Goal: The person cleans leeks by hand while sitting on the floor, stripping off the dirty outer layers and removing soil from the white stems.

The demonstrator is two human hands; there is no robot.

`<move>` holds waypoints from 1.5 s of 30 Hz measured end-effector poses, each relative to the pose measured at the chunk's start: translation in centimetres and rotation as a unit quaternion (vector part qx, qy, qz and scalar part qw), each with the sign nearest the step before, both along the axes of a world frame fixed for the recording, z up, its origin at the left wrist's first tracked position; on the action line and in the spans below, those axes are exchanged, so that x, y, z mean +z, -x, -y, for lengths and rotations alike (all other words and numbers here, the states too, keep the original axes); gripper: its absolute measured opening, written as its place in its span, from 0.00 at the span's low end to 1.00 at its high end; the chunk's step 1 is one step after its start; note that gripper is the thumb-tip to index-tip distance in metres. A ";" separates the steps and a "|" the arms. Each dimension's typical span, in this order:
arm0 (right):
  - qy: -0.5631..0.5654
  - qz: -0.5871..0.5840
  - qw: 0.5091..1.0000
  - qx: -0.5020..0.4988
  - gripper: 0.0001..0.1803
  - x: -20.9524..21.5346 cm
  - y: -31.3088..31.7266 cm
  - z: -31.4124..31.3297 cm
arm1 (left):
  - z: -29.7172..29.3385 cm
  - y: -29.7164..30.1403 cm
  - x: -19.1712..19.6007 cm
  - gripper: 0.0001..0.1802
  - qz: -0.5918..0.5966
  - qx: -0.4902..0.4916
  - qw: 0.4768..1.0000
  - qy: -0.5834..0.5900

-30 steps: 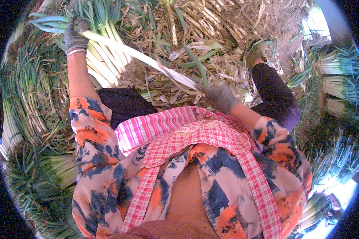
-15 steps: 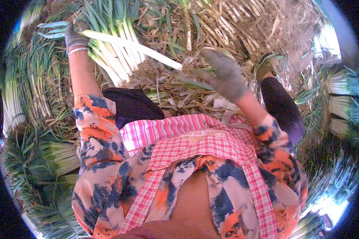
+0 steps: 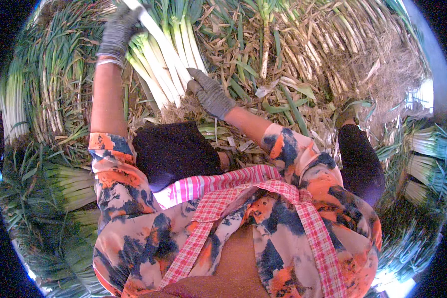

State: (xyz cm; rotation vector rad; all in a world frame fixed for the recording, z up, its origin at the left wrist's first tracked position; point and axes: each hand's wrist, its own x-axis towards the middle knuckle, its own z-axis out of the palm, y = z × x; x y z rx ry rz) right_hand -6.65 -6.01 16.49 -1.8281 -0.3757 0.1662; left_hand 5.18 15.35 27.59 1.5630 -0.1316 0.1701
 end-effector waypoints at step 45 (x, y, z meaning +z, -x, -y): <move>0.069 -0.104 0.953 -0.275 0.24 0.3 0.3 22.9 | 11.6 -4.1 -10.8 0.30 -0.226 -0.125 0.921 -0.292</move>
